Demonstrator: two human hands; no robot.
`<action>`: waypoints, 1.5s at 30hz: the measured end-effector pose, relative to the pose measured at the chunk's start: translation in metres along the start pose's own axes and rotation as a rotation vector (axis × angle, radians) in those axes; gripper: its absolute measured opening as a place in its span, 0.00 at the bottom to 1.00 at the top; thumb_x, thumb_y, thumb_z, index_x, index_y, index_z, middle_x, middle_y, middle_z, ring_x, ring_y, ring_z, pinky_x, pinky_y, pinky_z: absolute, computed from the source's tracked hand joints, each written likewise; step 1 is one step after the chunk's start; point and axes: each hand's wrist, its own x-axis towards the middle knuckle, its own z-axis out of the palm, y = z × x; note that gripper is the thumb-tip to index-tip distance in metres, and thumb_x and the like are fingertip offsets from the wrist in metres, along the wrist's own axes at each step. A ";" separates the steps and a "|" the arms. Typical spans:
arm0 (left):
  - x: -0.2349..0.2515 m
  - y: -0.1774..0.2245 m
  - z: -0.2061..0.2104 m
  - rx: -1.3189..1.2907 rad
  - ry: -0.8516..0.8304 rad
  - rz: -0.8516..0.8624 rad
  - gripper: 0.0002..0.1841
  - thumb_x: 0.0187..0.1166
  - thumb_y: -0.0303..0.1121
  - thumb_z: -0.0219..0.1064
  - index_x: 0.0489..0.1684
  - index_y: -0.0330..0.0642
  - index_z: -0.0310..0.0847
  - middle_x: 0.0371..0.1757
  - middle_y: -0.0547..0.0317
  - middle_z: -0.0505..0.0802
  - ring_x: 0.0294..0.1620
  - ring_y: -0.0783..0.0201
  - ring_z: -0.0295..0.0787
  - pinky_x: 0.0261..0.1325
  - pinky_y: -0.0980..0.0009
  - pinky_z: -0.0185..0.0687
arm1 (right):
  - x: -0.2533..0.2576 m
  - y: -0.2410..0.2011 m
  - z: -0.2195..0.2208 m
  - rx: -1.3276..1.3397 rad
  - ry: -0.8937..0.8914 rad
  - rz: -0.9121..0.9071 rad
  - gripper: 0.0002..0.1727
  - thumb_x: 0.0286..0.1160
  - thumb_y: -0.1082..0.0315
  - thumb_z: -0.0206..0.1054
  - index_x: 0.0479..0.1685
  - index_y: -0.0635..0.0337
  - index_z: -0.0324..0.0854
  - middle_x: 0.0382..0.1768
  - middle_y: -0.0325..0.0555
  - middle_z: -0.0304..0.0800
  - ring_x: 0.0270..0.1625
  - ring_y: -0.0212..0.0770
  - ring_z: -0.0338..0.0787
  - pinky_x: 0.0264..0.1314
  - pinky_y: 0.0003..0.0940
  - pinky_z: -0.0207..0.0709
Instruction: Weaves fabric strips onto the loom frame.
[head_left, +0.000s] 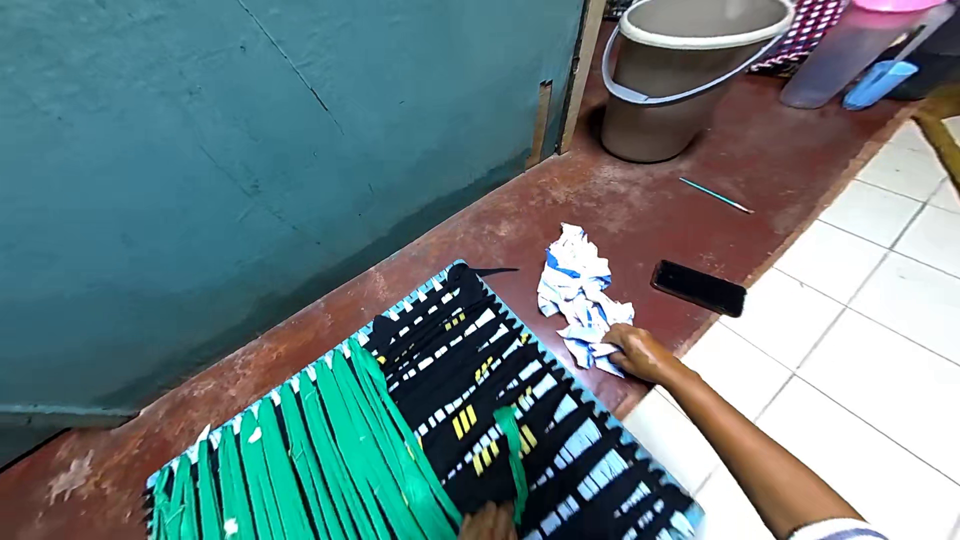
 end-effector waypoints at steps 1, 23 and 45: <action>0.000 0.001 0.000 -0.005 -0.015 -0.007 0.15 0.75 0.31 0.58 0.39 0.35 0.93 0.30 0.46 0.93 0.30 0.47 0.93 0.33 0.51 0.85 | -0.029 0.002 0.001 0.026 0.004 -0.009 0.10 0.67 0.78 0.68 0.43 0.75 0.89 0.47 0.70 0.90 0.56 0.68 0.89 0.67 0.62 0.78; 0.027 0.033 -0.051 -0.030 -0.378 -0.220 0.19 0.92 0.30 0.50 0.69 0.26 0.80 0.63 0.24 0.88 0.69 0.28 0.83 0.74 0.33 0.69 | -0.363 -0.069 -0.092 0.580 0.403 0.219 0.14 0.83 0.72 0.60 0.47 0.75 0.88 0.51 0.56 0.92 0.54 0.36 0.89 0.67 0.37 0.80; -0.001 0.101 -0.034 -0.137 -0.102 0.170 0.14 0.78 0.19 0.57 0.51 0.21 0.88 0.49 0.28 0.93 0.51 0.31 0.93 0.57 0.35 0.82 | -0.294 -0.094 -0.178 0.932 0.481 -0.084 0.18 0.92 0.65 0.48 0.44 0.67 0.82 0.31 0.40 0.88 0.32 0.30 0.88 0.37 0.31 0.86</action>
